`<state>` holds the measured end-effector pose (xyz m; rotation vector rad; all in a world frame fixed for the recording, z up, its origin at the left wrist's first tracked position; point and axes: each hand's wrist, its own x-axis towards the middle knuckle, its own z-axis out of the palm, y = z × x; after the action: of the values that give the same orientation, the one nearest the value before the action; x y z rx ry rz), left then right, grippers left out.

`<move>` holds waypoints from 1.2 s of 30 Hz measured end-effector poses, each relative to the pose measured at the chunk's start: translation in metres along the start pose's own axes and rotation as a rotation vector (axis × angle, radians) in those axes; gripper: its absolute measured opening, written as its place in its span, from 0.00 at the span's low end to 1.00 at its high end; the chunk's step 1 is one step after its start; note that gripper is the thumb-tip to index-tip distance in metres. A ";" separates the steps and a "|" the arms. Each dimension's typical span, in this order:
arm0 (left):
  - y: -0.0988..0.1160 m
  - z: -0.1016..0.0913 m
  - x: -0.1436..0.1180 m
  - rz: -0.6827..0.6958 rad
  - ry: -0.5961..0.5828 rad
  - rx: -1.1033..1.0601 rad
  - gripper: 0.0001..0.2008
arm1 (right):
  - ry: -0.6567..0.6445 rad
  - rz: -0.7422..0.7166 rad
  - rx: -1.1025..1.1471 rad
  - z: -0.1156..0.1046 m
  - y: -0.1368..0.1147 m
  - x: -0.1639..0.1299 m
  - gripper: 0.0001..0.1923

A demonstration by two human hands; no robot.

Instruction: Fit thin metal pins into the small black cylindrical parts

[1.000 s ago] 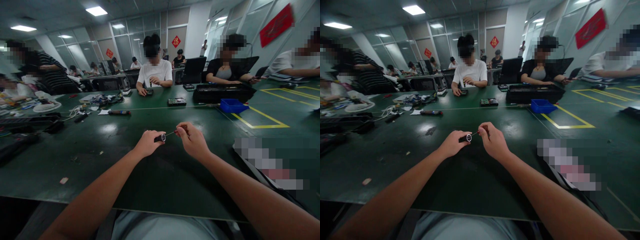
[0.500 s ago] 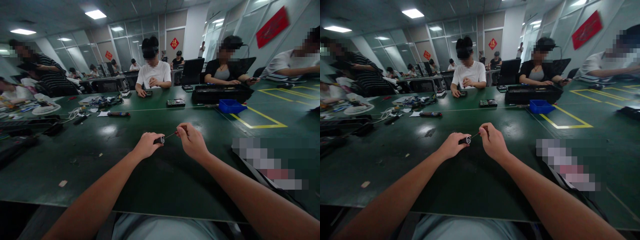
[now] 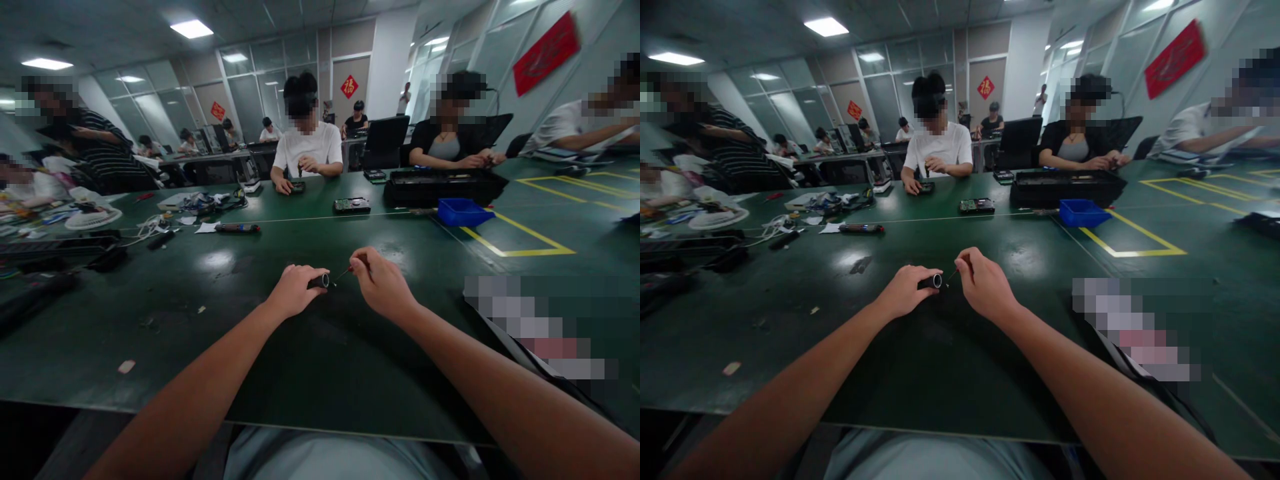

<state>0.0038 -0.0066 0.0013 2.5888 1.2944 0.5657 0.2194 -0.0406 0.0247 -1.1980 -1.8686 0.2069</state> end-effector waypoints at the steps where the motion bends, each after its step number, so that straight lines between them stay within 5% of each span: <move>1: 0.001 -0.001 0.000 -0.006 0.009 -0.015 0.20 | 0.006 0.008 -0.003 0.000 0.001 0.000 0.08; 10: 0.008 -0.004 -0.001 -0.165 0.155 -0.287 0.18 | 0.034 0.052 0.003 0.000 0.000 0.001 0.09; 16: 0.017 -0.008 -0.004 -0.199 0.120 -0.394 0.18 | 0.040 0.061 0.000 0.000 0.000 0.000 0.09; 24: 0.028 -0.006 -0.004 -0.044 0.015 -0.191 0.12 | 0.056 0.050 -0.003 0.001 0.002 0.001 0.09; 36: 0.032 0.000 -0.005 0.066 -0.264 0.161 0.21 | 0.041 0.063 0.003 0.002 0.000 -0.001 0.10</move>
<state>0.0243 -0.0299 0.0110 2.7275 1.2156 0.1251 0.2184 -0.0405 0.0232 -1.2511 -1.7958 0.2181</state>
